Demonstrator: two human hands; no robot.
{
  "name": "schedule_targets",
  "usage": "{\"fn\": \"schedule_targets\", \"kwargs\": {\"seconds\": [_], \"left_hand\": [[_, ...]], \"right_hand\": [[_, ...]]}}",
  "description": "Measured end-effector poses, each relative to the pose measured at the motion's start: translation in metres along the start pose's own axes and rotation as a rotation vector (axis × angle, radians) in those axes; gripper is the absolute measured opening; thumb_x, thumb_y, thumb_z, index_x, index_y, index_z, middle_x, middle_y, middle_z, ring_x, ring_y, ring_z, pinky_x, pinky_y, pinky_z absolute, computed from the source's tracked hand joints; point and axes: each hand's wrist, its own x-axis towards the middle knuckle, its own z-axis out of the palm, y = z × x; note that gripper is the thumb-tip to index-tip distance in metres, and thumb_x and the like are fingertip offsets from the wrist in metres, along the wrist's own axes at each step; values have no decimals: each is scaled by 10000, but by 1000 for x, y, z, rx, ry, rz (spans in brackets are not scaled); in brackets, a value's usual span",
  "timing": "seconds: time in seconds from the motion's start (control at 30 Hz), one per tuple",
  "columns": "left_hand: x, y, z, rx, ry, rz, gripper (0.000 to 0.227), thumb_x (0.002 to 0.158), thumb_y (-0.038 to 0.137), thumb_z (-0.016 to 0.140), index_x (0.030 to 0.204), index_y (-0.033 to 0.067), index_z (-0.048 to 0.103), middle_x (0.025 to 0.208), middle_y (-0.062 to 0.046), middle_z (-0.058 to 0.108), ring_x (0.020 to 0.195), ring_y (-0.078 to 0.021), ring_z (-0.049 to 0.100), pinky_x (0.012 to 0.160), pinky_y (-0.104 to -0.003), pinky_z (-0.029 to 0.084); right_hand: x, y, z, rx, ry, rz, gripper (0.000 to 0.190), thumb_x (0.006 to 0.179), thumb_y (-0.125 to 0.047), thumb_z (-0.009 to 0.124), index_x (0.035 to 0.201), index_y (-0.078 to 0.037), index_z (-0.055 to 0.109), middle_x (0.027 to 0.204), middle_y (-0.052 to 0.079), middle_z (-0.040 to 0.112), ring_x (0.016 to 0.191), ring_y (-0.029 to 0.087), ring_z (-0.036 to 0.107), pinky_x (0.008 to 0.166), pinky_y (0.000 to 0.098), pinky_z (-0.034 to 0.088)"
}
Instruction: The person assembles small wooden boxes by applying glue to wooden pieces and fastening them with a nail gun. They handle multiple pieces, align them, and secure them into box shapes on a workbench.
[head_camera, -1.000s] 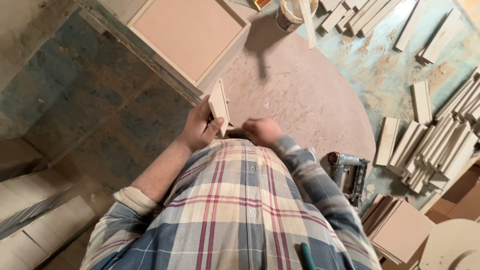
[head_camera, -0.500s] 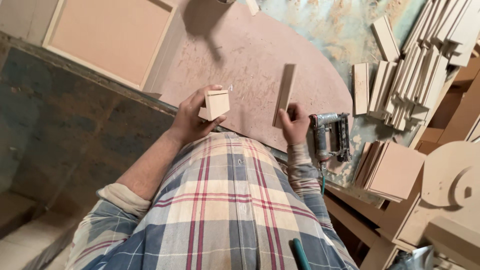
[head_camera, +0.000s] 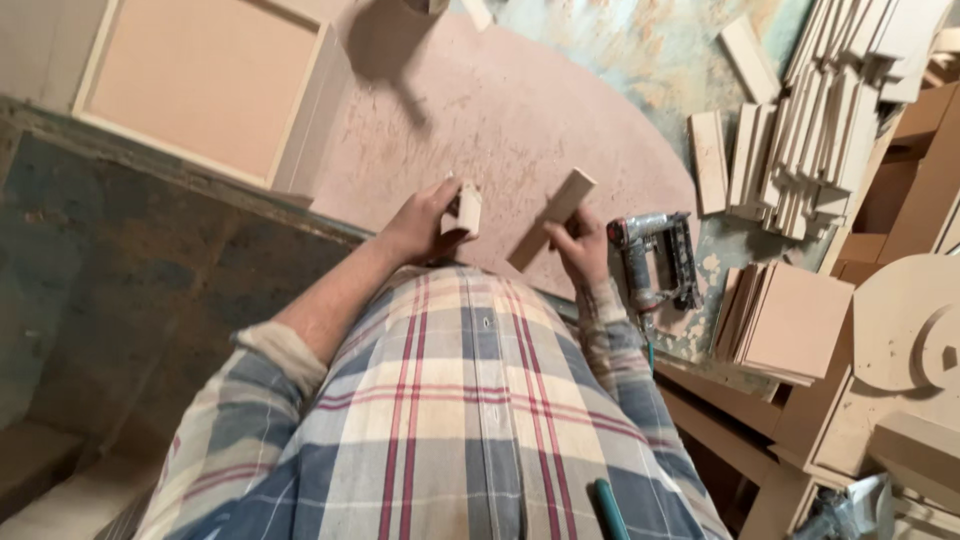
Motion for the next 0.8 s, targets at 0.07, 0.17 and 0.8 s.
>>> {"fn": "schedule_targets", "kwargs": {"seconds": [0.07, 0.17, 0.8], "left_hand": [[0, 2, 11, 23, -13, 10, 722, 806, 196, 868, 1381, -22, 488, 1161, -220, 677, 1030, -358, 708, 886, -427, 586], [12, 4, 20, 90, -4, 83, 698, 832, 169, 847, 1402, -37, 500, 1197, -252, 659, 1068, -393, 675, 910, -434, 567], [29, 24, 17, 266, -192, 121, 775, 859, 130, 723, 1539, 6, 373, 1359, -213, 598, 1077, -382, 685, 860, -438, 592]], "right_hand": [[5, -11, 17, -122, 31, 37, 486, 932, -54, 652, 1410, 19, 612, 1019, 130, 730, 763, 183, 685, 640, 335, 626], [13, -31, 46, -212, -162, -73, 372, 968, -62, 681, 1322, 30, 611, 1101, 122, 745, 984, 195, 765, 797, 320, 667], [5, -94, 52, -504, -107, -288, 502, 852, -73, 863, 1266, 4, 590, 1074, 148, 745, 985, 231, 778, 853, 338, 642]]}}
